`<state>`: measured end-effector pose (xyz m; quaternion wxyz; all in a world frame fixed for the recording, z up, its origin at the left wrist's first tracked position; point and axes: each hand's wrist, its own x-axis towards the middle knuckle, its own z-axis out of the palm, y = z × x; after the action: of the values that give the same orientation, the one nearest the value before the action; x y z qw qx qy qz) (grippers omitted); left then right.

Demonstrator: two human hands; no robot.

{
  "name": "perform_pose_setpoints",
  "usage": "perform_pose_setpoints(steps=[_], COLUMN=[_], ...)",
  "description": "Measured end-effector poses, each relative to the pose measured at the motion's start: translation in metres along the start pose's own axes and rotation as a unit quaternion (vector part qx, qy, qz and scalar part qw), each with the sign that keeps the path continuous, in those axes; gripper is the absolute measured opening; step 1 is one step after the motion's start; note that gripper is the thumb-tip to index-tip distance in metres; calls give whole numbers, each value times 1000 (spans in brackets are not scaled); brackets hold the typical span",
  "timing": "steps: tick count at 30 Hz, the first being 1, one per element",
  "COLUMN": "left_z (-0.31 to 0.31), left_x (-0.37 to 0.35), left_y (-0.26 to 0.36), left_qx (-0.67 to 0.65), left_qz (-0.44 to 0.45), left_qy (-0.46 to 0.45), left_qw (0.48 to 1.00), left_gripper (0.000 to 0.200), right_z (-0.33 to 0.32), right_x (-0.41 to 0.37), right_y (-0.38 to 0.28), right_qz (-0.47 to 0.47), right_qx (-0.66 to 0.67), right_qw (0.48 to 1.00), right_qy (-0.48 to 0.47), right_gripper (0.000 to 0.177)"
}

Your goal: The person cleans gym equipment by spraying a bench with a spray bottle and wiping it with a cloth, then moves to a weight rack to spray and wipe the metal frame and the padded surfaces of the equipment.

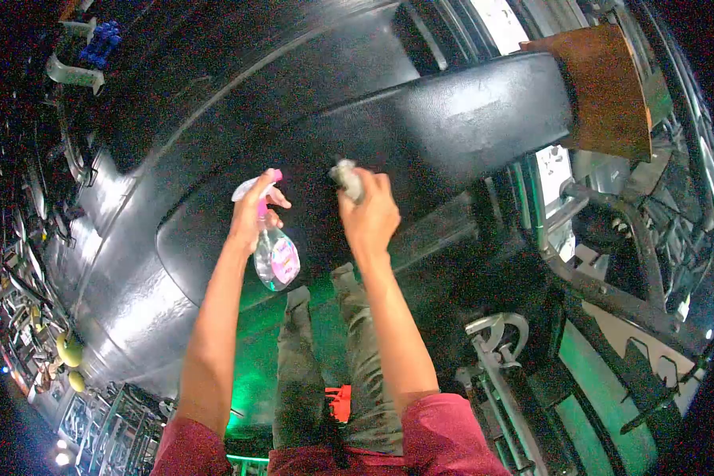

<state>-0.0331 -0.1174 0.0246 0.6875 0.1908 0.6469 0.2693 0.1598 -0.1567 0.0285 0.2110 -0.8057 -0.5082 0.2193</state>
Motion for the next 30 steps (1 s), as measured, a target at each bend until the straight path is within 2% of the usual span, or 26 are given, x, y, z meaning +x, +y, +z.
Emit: perform_pose_setpoints(steps=[1,3,5,7,9,10,11,14,15,17,19,21,23,25,28,30], left_z=[-11,-28,-40,-56,-52,-49,-47,-48,-49,-48,-44,-45,-46,-48,-42,-42], left_x=[3,10,17,24,25,24,24,25,26,28,26,27,26,27,25,25], left_y=[4,8,8,8,9,10,10,8,7,6,6,8,9,11,9,10], left_qx=[-2,4,1,-12,2,20,19,10,11,-18,-30,-35,-32,-3,-51,-57], left_qz=[-33,-29,-7,-80,-81,-82,-82,-77,-77,-79,-70,-80,-89,-111,-91,-93], left_qy=[2,23,49,7,17,27,27,32,33,37,52,39,54,22,36,37], left_qw=[999,999,999,997,997,996,996,996,996,996,996,995,994,994,994,993], left_gripper=[53,55,59,60,59,59,59,60,60,60,59,56,55,55,54,53], right_z=[2,7,0,-13,-20,-20,-18,4,11,17,5,0,-4,4,20,19], right_x=[-5,-11,4,27,49,53,52,32,22,11,22,39,50,45,31,31], right_y=[-9,-19,-10,1,10,8,5,-18,-25,-37,-32,-21,-18,-24,-44,-52], right_qz=[-21,-86,-109,-58,9,35,34,-83,-93,-113,-75,-38,56,30,-54,-68], right_qx=[10,-1,-22,-21,-29,-30,-31,0,-32,-37,-8,-11,-32,-2,5,-12], right_qw=[999,987,985,997,999,998,998,997,992,979,989,998,998,999,998,992], right_qy=[-37,-138,-129,-47,35,43,43,-8,-81,-166,-128,-39,-11,20,-29,-107], right_gripper=[36,37,33,31,32,31,31,34,36,37,37,35,33,36,40,39])
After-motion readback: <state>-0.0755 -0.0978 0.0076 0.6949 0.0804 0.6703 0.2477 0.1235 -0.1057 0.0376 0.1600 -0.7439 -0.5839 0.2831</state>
